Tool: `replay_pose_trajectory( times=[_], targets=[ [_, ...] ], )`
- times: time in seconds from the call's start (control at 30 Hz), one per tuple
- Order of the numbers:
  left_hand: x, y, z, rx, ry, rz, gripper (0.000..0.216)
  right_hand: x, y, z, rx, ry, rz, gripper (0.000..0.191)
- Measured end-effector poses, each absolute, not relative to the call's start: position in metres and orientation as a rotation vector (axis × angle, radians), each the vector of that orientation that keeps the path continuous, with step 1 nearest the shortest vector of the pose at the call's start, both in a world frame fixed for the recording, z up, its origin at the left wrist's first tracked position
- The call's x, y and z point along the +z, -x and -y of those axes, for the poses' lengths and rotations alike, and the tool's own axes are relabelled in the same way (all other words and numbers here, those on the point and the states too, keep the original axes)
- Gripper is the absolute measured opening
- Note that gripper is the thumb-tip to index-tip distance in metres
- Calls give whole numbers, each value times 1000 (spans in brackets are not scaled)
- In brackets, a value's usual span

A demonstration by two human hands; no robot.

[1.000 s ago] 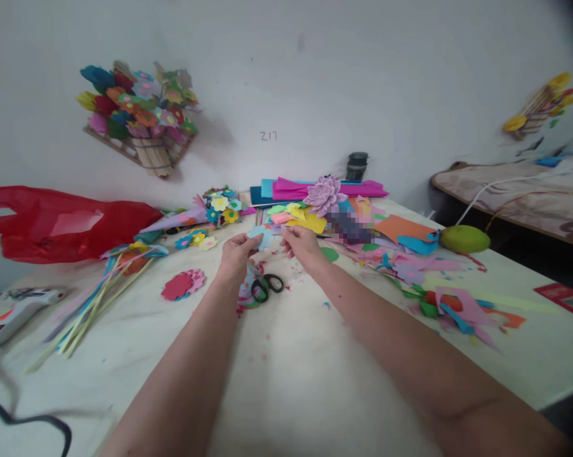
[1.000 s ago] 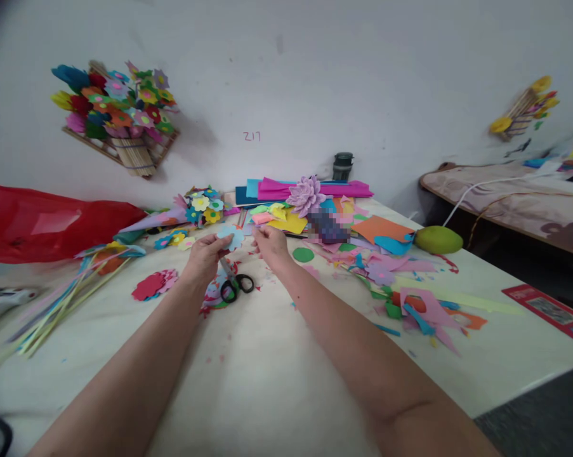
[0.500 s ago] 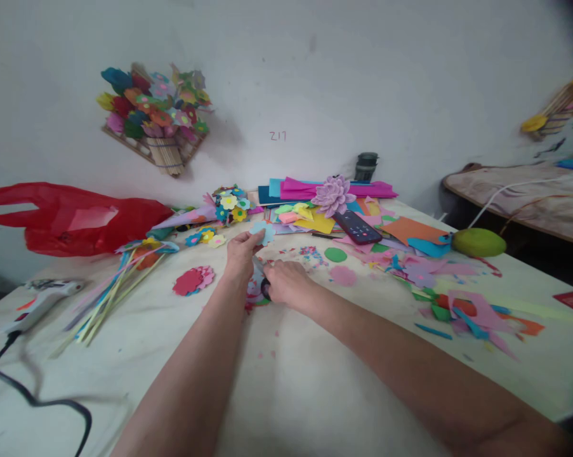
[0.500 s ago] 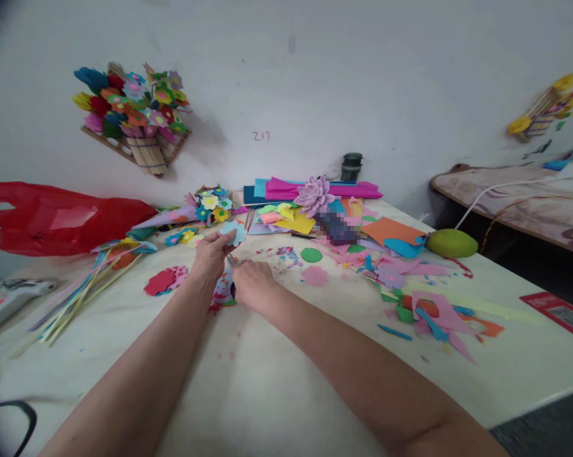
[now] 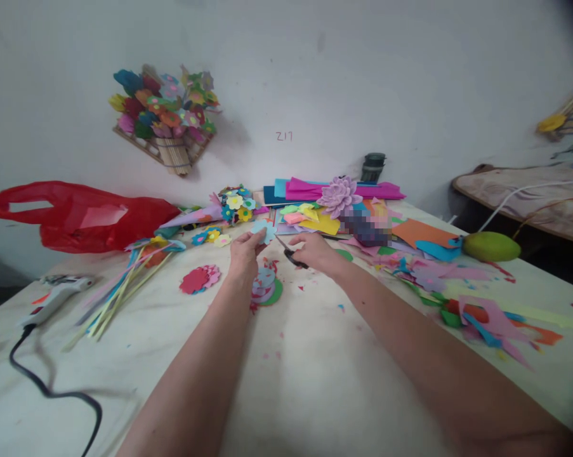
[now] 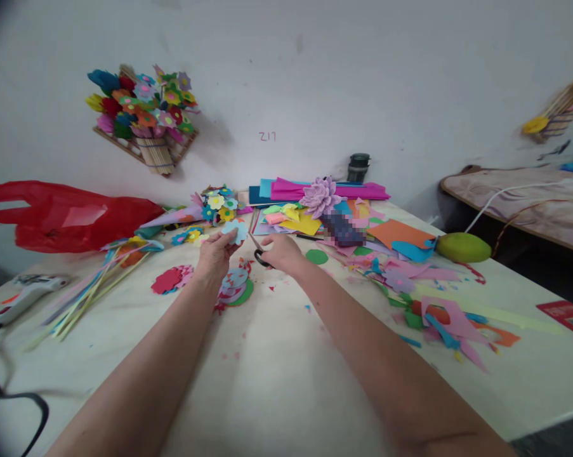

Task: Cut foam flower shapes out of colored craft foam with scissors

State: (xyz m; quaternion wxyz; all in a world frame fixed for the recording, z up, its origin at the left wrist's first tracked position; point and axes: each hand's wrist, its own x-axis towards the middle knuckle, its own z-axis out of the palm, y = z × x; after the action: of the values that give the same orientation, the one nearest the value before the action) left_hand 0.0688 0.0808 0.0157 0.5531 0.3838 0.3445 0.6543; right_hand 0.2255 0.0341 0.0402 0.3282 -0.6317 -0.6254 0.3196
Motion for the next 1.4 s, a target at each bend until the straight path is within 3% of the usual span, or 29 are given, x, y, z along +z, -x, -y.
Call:
replay_pose_trajectory(
  times=[0.2, 0.43, 0.67, 1.03, 1.4],
  targets=[
    [11, -70, -78, 1497, -938, -811, 34, 37, -236, -43, 1180, 1245, 1191, 42],
    [6, -71, -77, 1419, -915, -769, 27, 31, -237, -38, 1365, 1072, 1304, 25],
    [2, -71, -79, 1391, -866, -696, 25, 30, -235, -34, 1348, 1080, 1387, 12],
    [-2, -72, -77, 1254, -997, -679, 28, 26, -240, -47, 1155, 1083, 1246, 38],
    [1, -78, -69, 1063, -1151, -703, 22, 26, -237, -51, 1167, 1017, 1234, 40]
  ],
)
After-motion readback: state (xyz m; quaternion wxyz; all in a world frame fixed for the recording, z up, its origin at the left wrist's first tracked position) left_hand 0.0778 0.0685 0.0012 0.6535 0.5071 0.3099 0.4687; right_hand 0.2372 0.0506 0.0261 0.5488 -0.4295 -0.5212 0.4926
